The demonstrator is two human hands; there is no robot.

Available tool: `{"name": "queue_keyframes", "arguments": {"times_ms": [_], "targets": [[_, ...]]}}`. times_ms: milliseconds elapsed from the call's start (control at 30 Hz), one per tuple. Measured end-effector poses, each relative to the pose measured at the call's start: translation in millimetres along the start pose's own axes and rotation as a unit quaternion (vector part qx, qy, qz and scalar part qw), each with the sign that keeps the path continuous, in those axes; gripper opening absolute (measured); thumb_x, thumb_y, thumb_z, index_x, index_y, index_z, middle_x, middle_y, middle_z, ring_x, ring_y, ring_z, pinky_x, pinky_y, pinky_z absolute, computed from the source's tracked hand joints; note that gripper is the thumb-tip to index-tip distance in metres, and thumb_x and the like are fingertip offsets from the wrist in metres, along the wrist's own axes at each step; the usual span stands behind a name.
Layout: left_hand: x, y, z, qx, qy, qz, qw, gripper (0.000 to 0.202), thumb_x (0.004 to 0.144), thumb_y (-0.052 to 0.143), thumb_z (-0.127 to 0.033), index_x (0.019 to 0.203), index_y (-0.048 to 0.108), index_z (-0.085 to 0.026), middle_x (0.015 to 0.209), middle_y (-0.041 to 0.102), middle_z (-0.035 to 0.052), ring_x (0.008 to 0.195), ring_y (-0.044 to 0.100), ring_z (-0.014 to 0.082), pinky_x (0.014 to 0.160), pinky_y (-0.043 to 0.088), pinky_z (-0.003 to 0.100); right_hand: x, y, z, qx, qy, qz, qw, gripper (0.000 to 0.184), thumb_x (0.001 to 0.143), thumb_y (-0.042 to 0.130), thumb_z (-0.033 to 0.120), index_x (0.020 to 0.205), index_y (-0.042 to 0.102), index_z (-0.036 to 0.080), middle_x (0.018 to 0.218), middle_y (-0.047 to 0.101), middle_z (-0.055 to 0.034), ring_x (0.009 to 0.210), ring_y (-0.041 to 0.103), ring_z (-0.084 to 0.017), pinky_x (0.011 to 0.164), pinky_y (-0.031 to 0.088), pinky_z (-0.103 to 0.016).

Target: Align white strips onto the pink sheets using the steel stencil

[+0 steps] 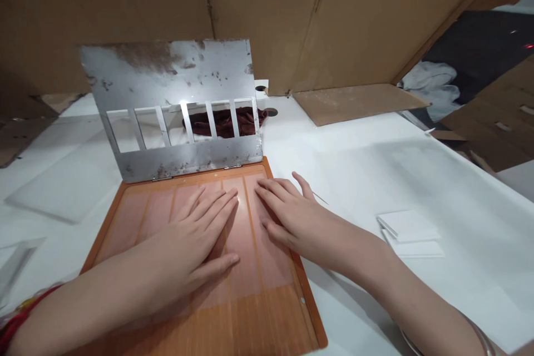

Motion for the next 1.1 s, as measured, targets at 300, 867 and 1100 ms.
{"name": "queue_keyframes", "arguments": {"times_ms": [300, 867, 1100], "targets": [[-0.5, 2.0, -0.5, 0.02, 0.012, -0.032, 0.999, 0.055, 0.105, 0.047, -0.052, 0.143, 0.055, -0.013, 0.148, 0.059, 0.022, 0.139, 0.054, 0.0436, 0.116, 0.042, 0.059, -1.2, 2.3, -1.3, -0.009, -0.003, -0.009, 1.0, 0.056, 0.111, 0.033, 0.038, 0.164, 0.035, 0.02, 0.169, 0.044, -0.0118, 0.156, 0.039, -0.027, 0.132, 0.014, -0.069], [-12.9, -10.8, 14.4, 0.005, -0.012, -0.056, 0.998, 0.05, 0.105, 0.048, -0.054, 0.141, 0.058, -0.02, 0.146, 0.064, 0.0131, 0.13, 0.064, 0.0335, 0.107, 0.055, 0.05, -0.5, -0.6, -2.7, -0.007, 0.001, -0.002, 1.0, 0.058, 0.111, 0.033, 0.039, 0.165, 0.033, 0.016, 0.17, 0.043, -0.0126, 0.155, 0.041, -0.027, 0.133, 0.015, -0.068], [0.9, -40.2, 77.3, 0.034, -0.081, -0.142, 0.986, 0.088, 0.103, 0.023, -0.074, 0.165, 0.032, -0.013, 0.175, 0.029, 0.0156, 0.163, 0.023, 0.0372, 0.134, 0.004, 0.058, 0.5, -3.6, -3.2, 0.022, 0.015, 0.01, 1.0, 0.061, 0.111, 0.031, 0.045, 0.165, 0.033, 0.016, 0.172, 0.04, -0.011, 0.159, 0.035, -0.028, 0.134, 0.012, -0.066]]}}
Point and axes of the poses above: each hand's wrist, its own x-axis towards the middle knuckle, its own y-axis out of the palm, z = x × y, the point moved 2 cm from there along x, towards the middle knuckle
